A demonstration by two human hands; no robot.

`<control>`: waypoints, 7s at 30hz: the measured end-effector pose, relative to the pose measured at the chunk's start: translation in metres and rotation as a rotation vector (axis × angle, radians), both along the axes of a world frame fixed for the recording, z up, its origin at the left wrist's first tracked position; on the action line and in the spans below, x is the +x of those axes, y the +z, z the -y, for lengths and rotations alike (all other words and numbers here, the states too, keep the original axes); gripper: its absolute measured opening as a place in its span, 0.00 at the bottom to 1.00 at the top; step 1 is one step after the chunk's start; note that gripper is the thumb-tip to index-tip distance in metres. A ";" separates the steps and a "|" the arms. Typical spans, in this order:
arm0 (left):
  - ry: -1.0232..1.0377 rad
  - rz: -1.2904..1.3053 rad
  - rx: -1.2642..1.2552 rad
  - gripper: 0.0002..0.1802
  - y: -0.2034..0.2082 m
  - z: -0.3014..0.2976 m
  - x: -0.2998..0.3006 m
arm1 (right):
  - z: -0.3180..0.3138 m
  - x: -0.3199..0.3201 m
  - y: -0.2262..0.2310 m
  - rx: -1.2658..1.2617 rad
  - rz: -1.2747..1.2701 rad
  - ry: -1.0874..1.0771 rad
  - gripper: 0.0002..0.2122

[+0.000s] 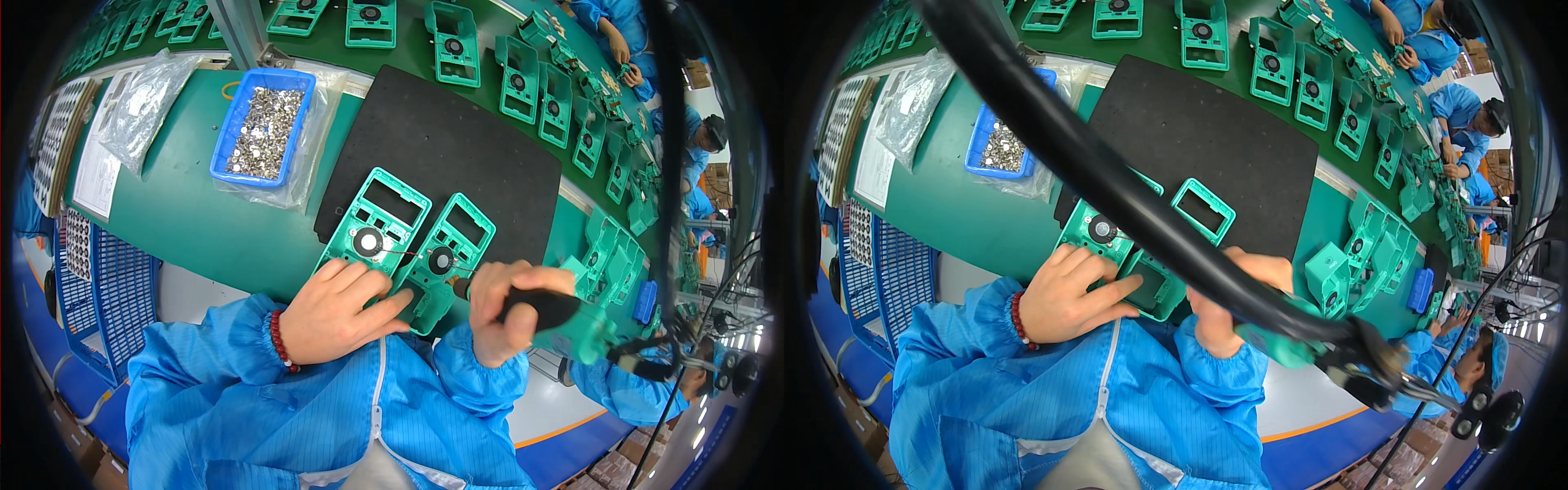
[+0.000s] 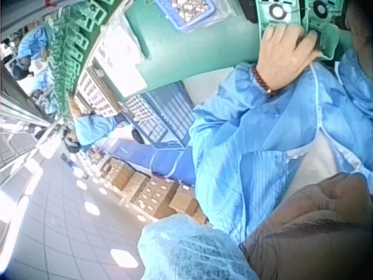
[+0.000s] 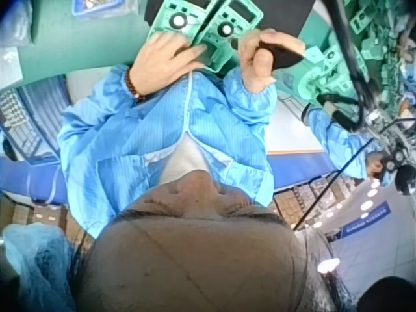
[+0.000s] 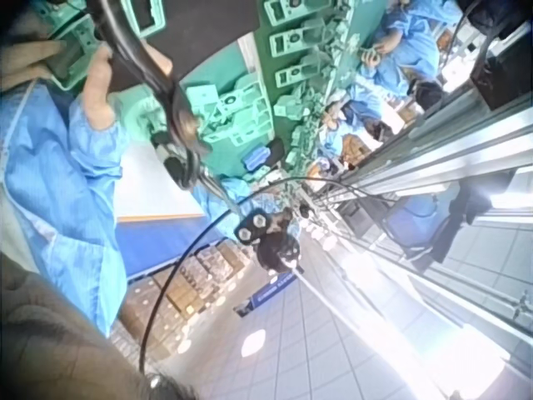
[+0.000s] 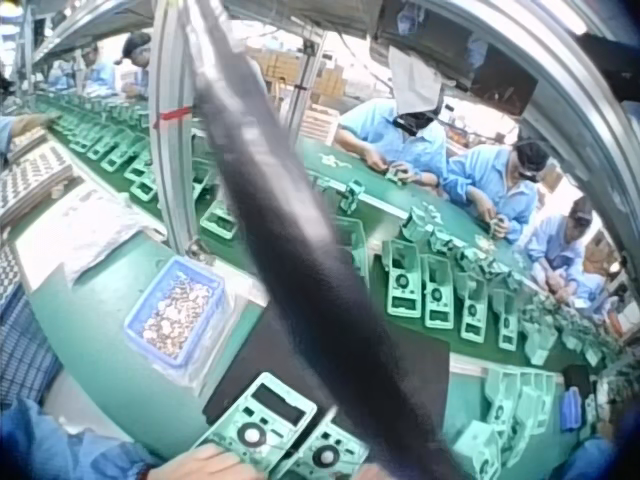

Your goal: The person assembles the outer green casing of electronic devices by securing small screws into the electronic case with an electric screwdriver.

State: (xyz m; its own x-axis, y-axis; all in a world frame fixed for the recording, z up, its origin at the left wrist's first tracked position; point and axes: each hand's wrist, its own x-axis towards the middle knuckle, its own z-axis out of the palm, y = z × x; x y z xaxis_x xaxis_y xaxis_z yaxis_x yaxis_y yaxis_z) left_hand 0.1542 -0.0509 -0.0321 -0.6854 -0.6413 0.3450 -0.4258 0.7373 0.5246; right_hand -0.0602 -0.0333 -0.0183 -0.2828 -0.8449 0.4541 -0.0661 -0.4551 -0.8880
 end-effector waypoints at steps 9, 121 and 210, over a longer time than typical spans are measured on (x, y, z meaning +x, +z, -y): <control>0.027 -0.230 0.126 0.15 -0.004 0.006 -0.035 | -0.007 0.013 0.041 -0.196 0.170 0.261 0.20; -0.258 0.270 0.265 0.14 0.053 0.020 0.005 | 0.013 -0.041 0.083 -0.054 0.065 0.267 0.23; 0.498 0.431 -0.189 0.06 0.011 0.154 0.109 | -0.034 -0.034 0.092 -0.913 -1.052 -0.398 0.30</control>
